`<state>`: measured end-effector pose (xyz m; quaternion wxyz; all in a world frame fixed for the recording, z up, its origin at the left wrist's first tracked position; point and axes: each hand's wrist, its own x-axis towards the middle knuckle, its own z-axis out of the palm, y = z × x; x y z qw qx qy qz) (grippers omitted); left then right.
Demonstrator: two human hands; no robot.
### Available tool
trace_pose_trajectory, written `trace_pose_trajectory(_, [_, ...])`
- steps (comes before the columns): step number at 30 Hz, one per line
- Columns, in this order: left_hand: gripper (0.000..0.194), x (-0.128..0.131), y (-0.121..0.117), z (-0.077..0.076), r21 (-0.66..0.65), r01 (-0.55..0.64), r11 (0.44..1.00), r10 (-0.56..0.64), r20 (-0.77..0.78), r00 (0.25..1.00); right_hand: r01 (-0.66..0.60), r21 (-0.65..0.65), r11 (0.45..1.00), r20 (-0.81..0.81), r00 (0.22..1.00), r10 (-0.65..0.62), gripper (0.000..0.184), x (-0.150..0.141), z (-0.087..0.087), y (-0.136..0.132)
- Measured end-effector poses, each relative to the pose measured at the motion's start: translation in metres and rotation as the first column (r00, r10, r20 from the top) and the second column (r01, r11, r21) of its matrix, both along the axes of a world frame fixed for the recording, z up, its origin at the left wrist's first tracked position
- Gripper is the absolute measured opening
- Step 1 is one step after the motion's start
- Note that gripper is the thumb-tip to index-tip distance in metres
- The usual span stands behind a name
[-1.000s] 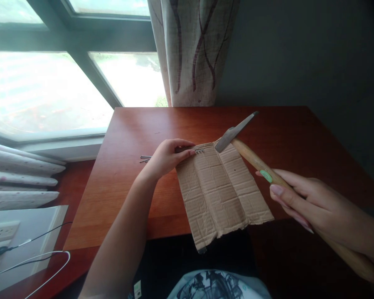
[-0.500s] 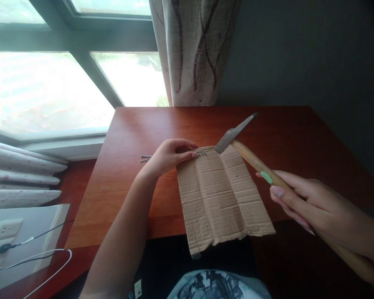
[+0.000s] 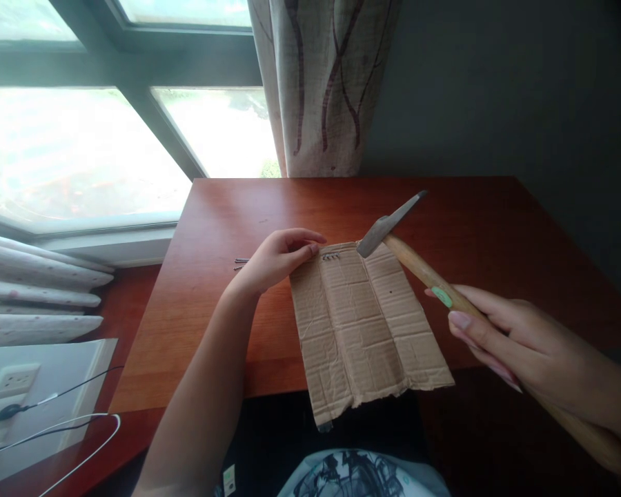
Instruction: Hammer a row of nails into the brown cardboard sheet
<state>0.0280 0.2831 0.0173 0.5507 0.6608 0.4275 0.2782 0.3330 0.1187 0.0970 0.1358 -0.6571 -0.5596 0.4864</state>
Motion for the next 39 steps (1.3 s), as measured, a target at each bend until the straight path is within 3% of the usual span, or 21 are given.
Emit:
trace_pose_trajectory(5, [0.045, -0.007, 0.006, 0.002, 0.095, -0.119, 0.988, 0.116, 0.033, 0.993, 0.026, 0.019, 0.999, -0.021, 0.999, -0.025, 0.050, 0.005, -0.002, -0.006])
trace_pose_trajectory(8, [0.042, -0.025, 0.012, -0.004, 0.260, -0.259, 0.930, 0.283, -0.058, 0.957, 0.069, 0.037, 0.997, -0.062, 0.996, -0.067, 0.046, 0.012, -0.006, -0.010])
trace_pose_trajectory(10, [0.034, -0.044, 0.012, -0.009, 0.394, -0.287, 0.874, 0.381, -0.187, 0.905, 0.091, 0.035, 0.995, -0.100, 0.991, -0.087, 0.044, 0.017, -0.009, -0.011])
trace_pose_trajectory(13, [0.025, -0.075, 0.003, -0.016, 0.535, -0.196, 0.822, 0.462, -0.425, 0.779, 0.114, 0.037, 0.993, -0.137, 0.985, -0.108, 0.042, 0.022, -0.011, -0.009])
trace_pose_trajectory(18, [0.029, -0.107, -0.022, -0.023, 0.573, 0.076, 0.816, 0.403, -0.658, 0.636, 0.220, 0.020, 0.975, -0.211, 0.955, -0.211, 0.040, 0.018, -0.010, -0.005])
trace_pose_trajectory(25, [0.036, -0.096, -0.027, -0.021, 0.474, 0.401, 0.784, 0.332, -0.866, 0.375, 0.311, -0.012, 0.950, -0.245, 0.921, -0.304, 0.037, 0.017, -0.012, -0.008])
trace_pose_trajectory(30, [0.029, -0.090, -0.022, -0.015, 0.388, 0.508, 0.769, 0.285, -0.919, 0.272, 0.298, 0.003, 0.955, -0.236, 0.928, -0.289, 0.042, 0.024, -0.016, -0.015])
trace_pose_trajectory(34, [0.030, -0.092, -0.022, -0.019, 0.405, 0.566, 0.718, 0.300, -0.914, 0.273, 0.241, -0.002, 0.971, -0.268, 0.935, -0.232, 0.047, 0.029, -0.022, -0.018])
trace_pose_trajectory(37, [0.030, -0.096, -0.027, -0.023, 0.457, 0.560, 0.691, 0.298, -0.886, 0.356, 0.233, 0.001, 0.973, -0.275, 0.935, -0.223, 0.048, 0.031, -0.024, -0.020])
trace_pose_trajectory(39, [0.029, -0.100, -0.033, -0.023, 0.493, 0.503, 0.709, 0.298, -0.857, 0.421, 0.230, -0.003, 0.973, -0.279, 0.934, -0.222, 0.047, 0.031, -0.024, -0.020])
